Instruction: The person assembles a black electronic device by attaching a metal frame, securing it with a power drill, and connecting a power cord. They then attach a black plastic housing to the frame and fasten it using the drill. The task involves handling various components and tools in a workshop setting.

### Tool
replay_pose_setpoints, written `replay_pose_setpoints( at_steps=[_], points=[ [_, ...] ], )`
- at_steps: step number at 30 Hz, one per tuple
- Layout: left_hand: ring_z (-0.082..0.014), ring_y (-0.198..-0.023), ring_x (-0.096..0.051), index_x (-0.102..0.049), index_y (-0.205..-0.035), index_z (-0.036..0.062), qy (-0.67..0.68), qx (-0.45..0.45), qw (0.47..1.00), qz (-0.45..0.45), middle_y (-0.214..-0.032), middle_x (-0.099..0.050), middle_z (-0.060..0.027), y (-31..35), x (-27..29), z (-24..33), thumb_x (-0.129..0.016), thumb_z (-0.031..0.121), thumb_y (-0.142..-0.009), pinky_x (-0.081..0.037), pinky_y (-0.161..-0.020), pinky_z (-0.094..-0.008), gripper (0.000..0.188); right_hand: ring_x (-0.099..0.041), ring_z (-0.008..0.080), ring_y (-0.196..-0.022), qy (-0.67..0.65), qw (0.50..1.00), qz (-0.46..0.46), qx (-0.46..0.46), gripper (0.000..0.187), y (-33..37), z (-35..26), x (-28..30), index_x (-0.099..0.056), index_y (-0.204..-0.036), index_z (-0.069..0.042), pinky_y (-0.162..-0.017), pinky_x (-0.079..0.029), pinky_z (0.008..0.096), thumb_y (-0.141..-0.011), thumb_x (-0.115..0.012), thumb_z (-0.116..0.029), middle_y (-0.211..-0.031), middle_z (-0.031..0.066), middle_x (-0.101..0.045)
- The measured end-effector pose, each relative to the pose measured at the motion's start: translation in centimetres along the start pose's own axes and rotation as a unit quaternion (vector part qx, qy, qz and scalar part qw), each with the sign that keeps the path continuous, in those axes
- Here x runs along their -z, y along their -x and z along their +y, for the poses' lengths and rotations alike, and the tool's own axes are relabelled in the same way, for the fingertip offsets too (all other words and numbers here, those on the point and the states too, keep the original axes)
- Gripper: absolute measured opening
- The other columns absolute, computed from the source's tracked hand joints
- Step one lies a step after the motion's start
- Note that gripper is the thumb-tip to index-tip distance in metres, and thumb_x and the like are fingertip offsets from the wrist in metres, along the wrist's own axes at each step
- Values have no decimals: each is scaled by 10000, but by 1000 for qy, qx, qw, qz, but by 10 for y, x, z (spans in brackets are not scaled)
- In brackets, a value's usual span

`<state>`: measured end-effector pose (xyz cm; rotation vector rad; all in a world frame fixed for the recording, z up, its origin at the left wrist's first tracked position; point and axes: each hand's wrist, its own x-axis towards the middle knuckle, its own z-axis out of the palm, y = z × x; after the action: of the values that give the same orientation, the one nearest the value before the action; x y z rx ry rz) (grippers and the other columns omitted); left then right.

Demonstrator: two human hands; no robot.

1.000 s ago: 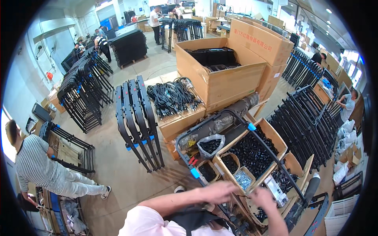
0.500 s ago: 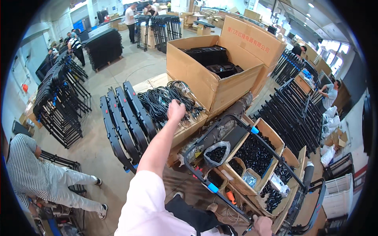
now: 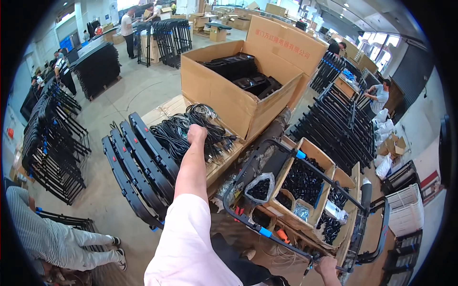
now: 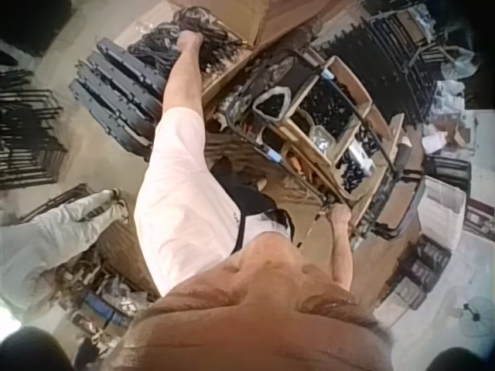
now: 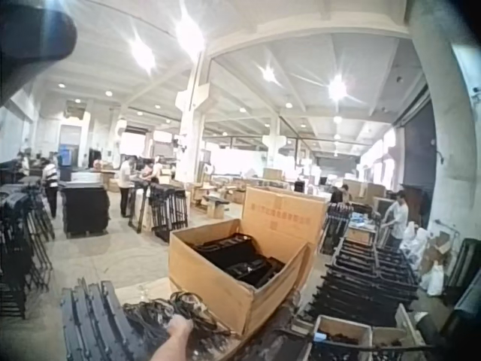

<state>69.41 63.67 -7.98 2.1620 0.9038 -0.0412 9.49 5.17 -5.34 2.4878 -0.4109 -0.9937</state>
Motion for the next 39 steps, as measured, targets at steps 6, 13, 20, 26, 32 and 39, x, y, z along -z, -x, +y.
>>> replay_pose_setpoints(
  at_steps=[6,13,20,26,32,39],
  points=[
    [-374,-1292,-697,-782,-1236,16,31,-5,999,-6,-1375,-727,-215,14,10,1,-649,315,-922,-546,-1089,-463,454,-788,372,-956,-57,997,43,-30,333,-4,-5,-9,-733,-1127,-70,-825,-619,521,-892,-674,-299,-1014,176,-800],
    [-405,-1242,-707,-747,-1230,-55,169,36,984,40,-1330,-726,-271,-3,-3,-10,-631,324,-926,-556,-1048,-470,500,-788,371,-990,-33,998,46,19,425,-30,3,-14,-771,-1098,-45,-878,-626,492,-876,-718,-405,-1032,201,-799],
    [-275,-652,-686,-703,-937,-53,580,98,809,-3,-856,-712,-169,-51,16,-13,-582,268,-979,-538,-583,-403,346,-789,368,-1012,-51,995,66,62,511,-27,-7,13,-786,-1052,-32,-877,-628,475,-945,-652,-514,-1051,208,-804],
    [-163,-512,-513,-576,-852,48,623,-140,769,-10,-671,-562,-38,10,95,60,-582,313,-1060,-418,-473,-362,337,-753,436,-1050,-148,982,118,29,624,-5,-2,16,-726,-1097,36,-938,-588,524,-980,-617,-567,-1045,295,-768],
    [-135,-611,-558,-549,-928,71,601,-415,678,85,-725,-585,-17,106,196,124,-568,288,-1106,-468,-614,-305,281,-746,489,-879,-235,962,136,-24,564,-25,-2,-27,-633,-1140,53,-827,-602,561,-981,-616,-487,-913,294,-754],
    [-181,-555,-631,-622,-684,35,349,-380,836,-187,-563,-628,-91,244,147,61,-405,393,-1139,-520,-603,-350,618,-749,473,-893,-237,954,185,10,529,10,-9,-8,-656,-1168,29,-853,-592,553,-1026,-579,-474,-897,283,-756]
  ],
)
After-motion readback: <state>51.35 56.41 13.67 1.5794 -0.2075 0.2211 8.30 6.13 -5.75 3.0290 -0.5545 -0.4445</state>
